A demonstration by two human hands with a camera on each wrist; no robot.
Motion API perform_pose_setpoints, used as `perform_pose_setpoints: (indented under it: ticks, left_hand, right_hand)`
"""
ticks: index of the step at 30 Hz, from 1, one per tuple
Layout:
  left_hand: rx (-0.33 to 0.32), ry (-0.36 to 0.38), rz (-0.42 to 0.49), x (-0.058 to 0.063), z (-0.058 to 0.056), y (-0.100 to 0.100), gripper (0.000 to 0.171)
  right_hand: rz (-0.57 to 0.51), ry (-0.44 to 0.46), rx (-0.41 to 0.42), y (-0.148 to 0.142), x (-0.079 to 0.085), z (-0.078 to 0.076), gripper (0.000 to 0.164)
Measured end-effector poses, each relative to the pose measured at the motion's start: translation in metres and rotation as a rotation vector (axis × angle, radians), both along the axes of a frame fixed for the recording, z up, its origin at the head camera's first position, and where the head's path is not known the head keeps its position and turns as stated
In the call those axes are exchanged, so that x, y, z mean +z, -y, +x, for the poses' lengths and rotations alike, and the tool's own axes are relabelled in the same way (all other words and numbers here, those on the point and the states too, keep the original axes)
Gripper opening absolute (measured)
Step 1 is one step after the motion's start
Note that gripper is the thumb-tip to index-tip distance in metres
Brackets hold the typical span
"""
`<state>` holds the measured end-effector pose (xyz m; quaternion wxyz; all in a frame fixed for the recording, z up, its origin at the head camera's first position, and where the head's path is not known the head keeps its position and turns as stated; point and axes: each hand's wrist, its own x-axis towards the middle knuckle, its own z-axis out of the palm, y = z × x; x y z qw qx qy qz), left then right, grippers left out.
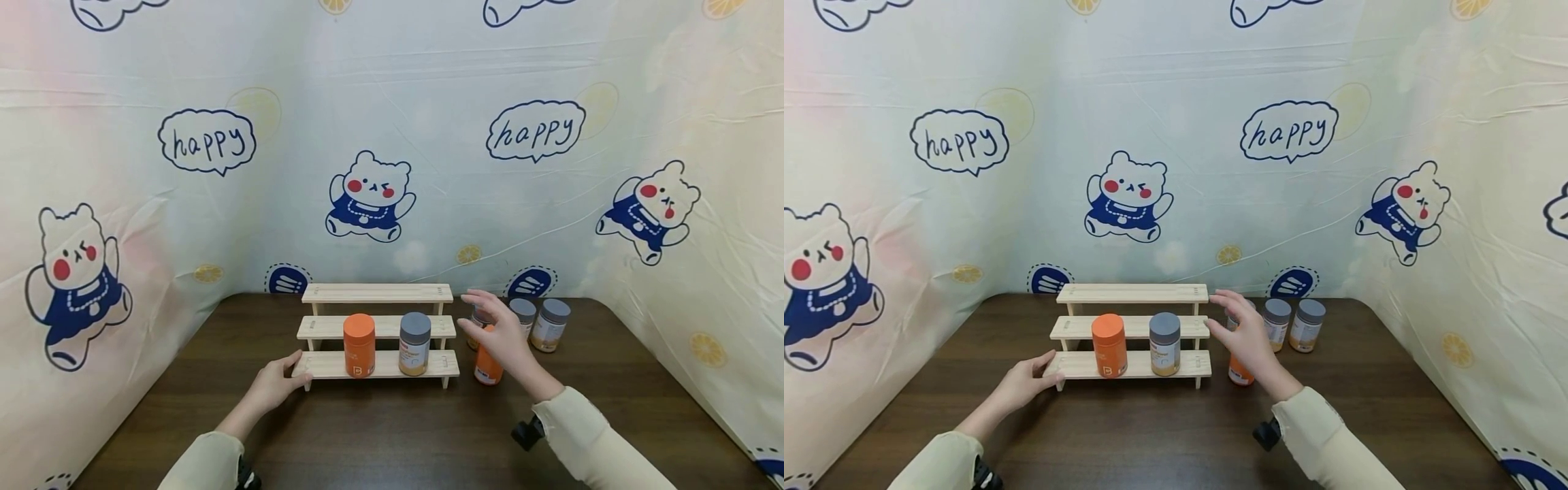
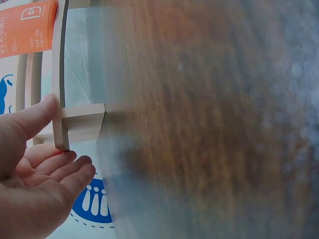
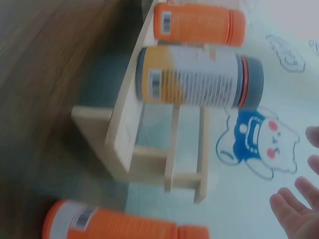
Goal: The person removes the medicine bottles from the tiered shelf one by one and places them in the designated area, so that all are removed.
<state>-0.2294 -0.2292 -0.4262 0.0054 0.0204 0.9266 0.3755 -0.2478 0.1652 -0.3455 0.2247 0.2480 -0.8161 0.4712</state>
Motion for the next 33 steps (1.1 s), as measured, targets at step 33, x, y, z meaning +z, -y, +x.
perform_pose_setpoints:
  ticks: [33]
  left_hand:
    - [0.009, -0.010, 0.004, -0.002, 0.000, 0.002, 0.068]
  right_hand:
    - [-0.030, 0.158, 0.112, 0.062, -0.028, 0.001, 0.037]
